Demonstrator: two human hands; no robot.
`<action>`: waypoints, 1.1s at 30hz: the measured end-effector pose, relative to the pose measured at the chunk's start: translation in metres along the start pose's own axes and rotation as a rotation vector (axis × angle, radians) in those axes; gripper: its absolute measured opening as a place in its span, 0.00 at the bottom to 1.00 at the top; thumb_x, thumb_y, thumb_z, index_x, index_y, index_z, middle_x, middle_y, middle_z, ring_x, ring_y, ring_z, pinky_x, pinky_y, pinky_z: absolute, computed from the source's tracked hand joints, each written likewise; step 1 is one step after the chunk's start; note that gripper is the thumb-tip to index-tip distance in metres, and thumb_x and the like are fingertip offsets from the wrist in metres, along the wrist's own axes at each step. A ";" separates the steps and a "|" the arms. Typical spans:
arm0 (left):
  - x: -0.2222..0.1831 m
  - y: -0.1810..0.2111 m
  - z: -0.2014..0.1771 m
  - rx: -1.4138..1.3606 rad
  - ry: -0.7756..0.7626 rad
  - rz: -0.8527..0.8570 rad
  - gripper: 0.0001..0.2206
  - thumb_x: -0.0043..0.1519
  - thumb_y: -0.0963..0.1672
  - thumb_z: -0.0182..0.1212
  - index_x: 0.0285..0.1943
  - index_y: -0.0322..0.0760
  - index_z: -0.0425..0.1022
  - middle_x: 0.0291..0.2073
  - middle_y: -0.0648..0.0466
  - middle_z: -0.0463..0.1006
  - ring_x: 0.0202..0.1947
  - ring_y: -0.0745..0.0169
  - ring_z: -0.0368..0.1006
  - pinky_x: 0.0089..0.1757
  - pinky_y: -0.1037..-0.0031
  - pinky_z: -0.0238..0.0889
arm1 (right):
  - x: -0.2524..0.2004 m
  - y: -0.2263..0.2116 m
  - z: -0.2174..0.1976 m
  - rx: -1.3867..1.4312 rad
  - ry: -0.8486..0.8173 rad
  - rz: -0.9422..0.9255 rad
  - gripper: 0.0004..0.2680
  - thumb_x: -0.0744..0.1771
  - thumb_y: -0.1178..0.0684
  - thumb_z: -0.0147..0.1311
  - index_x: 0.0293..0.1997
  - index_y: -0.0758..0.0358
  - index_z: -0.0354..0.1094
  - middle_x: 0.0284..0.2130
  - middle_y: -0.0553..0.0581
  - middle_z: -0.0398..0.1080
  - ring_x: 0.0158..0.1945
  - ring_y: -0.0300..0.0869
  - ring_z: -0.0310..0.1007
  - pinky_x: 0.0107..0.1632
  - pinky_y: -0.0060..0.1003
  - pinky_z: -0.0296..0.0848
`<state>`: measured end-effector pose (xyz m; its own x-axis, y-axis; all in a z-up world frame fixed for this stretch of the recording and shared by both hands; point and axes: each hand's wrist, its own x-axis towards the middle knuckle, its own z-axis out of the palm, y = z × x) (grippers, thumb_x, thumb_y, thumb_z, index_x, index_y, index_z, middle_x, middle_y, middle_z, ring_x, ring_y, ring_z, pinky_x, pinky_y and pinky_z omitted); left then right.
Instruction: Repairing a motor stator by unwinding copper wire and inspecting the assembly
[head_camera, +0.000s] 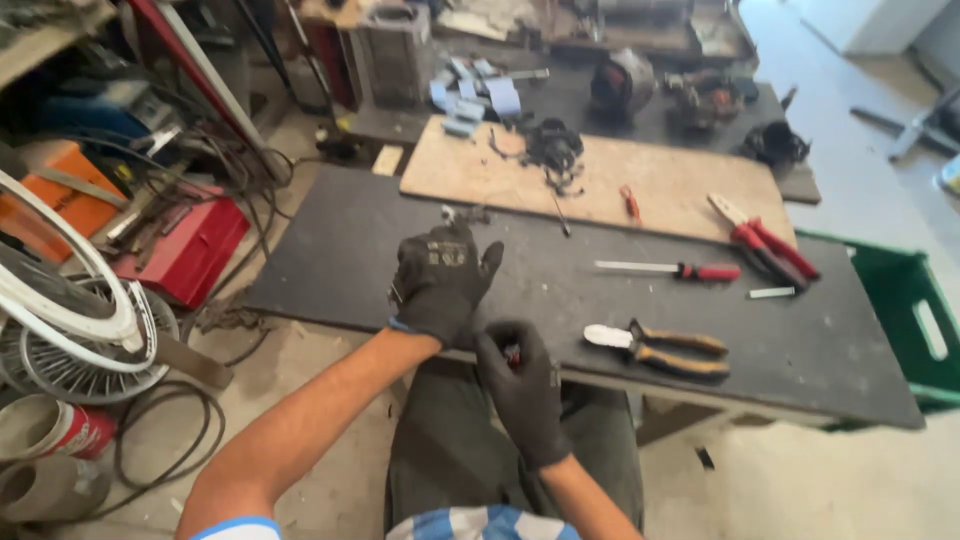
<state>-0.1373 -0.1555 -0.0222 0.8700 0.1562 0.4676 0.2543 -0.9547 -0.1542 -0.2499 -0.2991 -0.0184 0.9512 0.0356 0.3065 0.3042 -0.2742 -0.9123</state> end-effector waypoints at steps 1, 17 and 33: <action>0.003 -0.003 -0.014 -0.001 -0.010 0.010 0.35 0.65 0.64 0.43 0.54 0.36 0.79 0.24 0.49 0.80 0.19 0.48 0.75 0.23 0.54 0.62 | 0.001 0.005 0.000 -0.001 0.004 0.014 0.02 0.65 0.52 0.60 0.35 0.55 0.72 0.28 0.48 0.77 0.34 0.34 0.74 0.42 0.36 0.73; 0.018 -0.092 -0.103 -0.905 -0.809 -0.001 0.31 0.62 0.62 0.48 0.69 0.48 0.66 0.58 0.42 0.75 0.64 0.38 0.68 0.62 0.48 0.60 | 0.032 0.040 -0.007 -0.522 -0.210 0.232 0.11 0.68 0.34 0.52 0.51 0.37 0.74 0.41 0.46 0.79 0.48 0.46 0.80 0.50 0.46 0.79; 0.005 -0.110 -0.048 -1.333 -0.787 -0.146 0.29 0.63 0.59 0.47 0.71 0.51 0.68 0.57 0.36 0.76 0.63 0.37 0.70 0.62 0.50 0.59 | 0.035 0.029 0.036 -0.715 -0.469 0.175 0.13 0.69 0.32 0.44 0.52 0.38 0.70 0.41 0.49 0.77 0.47 0.52 0.80 0.47 0.50 0.79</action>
<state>-0.1809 -0.0616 0.0387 0.9752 -0.0544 -0.2147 0.1787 -0.3794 0.9078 -0.2056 -0.2716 -0.0440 0.9523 0.2852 -0.1087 0.1960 -0.8445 -0.4985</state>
